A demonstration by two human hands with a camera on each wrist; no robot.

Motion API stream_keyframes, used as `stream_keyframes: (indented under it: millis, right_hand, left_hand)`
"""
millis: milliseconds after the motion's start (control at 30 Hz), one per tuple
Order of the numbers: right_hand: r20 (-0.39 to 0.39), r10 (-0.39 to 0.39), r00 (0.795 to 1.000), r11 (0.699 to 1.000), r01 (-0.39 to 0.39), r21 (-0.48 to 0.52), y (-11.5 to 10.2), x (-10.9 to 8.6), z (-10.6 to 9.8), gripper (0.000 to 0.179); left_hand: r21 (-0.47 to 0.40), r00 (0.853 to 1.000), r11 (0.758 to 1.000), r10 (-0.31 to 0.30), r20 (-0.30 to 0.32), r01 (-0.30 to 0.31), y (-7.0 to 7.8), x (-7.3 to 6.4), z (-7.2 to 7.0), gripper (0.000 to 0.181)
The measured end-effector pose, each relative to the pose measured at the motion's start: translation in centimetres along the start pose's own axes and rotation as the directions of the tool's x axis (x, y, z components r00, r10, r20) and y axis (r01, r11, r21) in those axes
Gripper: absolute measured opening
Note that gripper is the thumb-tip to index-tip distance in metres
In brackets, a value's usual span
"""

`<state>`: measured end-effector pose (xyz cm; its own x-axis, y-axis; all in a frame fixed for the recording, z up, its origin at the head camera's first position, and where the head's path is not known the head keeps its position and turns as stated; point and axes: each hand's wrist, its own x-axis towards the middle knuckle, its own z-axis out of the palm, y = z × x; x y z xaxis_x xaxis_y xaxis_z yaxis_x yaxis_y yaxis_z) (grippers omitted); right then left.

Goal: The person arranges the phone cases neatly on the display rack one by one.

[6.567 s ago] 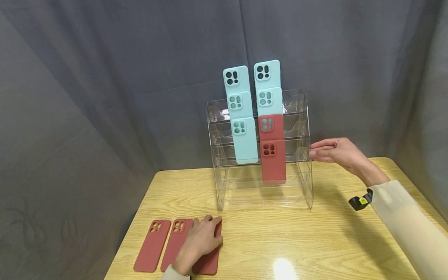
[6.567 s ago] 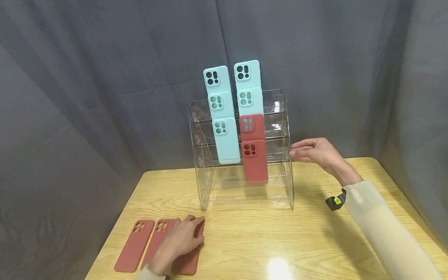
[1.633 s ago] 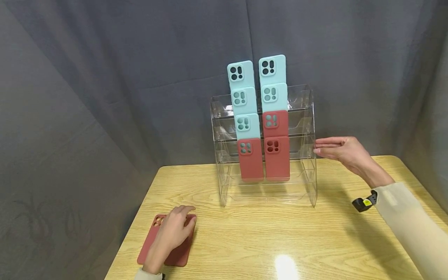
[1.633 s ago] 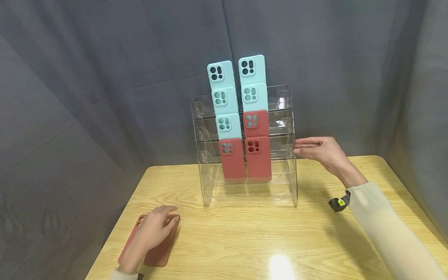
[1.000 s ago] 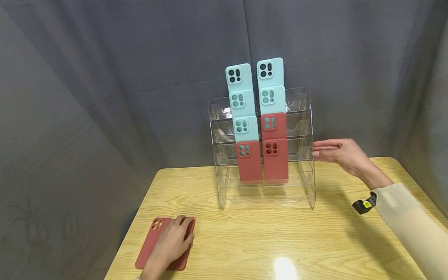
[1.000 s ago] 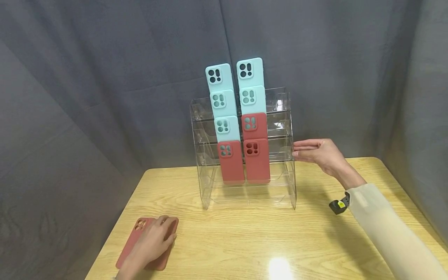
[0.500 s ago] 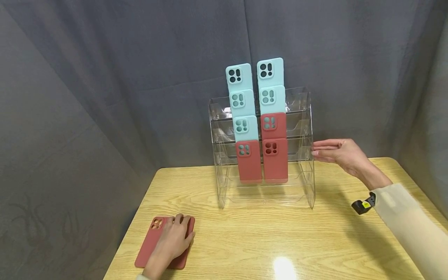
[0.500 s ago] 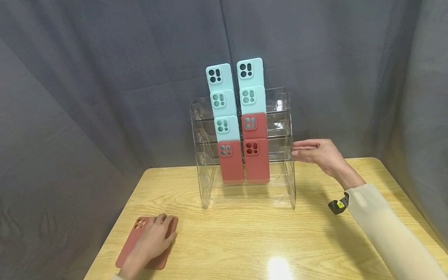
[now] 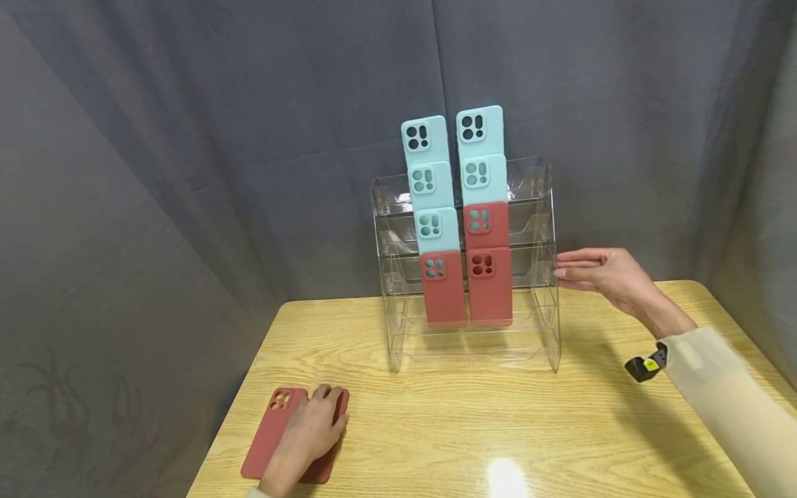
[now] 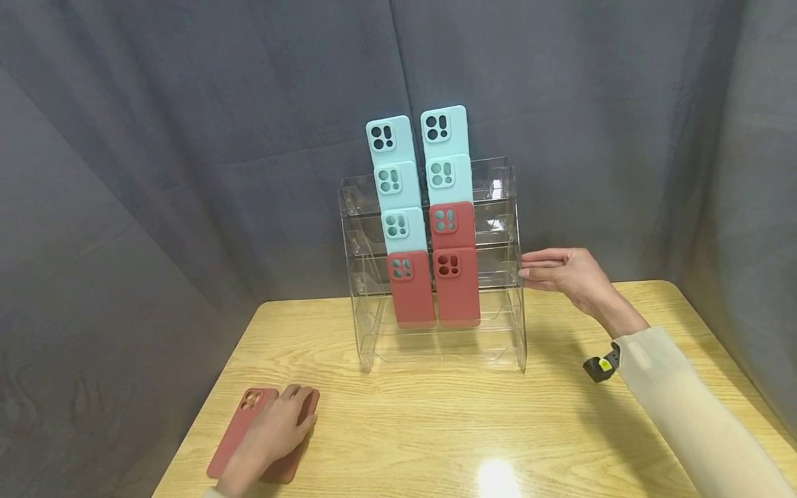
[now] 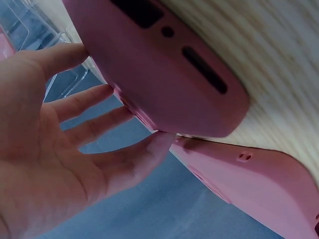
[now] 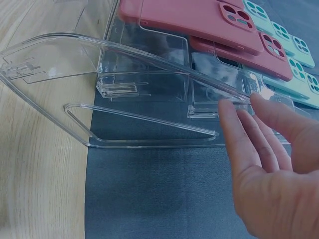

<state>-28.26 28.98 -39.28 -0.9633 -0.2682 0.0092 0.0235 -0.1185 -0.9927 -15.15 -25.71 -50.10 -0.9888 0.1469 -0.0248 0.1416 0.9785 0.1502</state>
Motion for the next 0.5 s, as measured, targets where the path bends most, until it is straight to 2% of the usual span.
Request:
stream_keyframes:
  millis: [267, 500]
  right_hand:
    - [0.000, -0.003, 1.000, 1.000, 0.003, 0.007, -0.1, 0.1, -0.1, 0.028]
    - [-0.010, 0.013, 1.000, 1.000, -0.014, -0.021, 0.0, 0.0, -0.1, 0.030]
  left_hand:
    - [-0.019, 0.999, 0.999, -0.036, 0.037, 0.036, -0.4, 0.8, 0.0, 0.055]
    - [-0.048, 0.999, 0.998, -0.034, 0.032, 0.036, -0.6, 1.3, 0.0, 0.057]
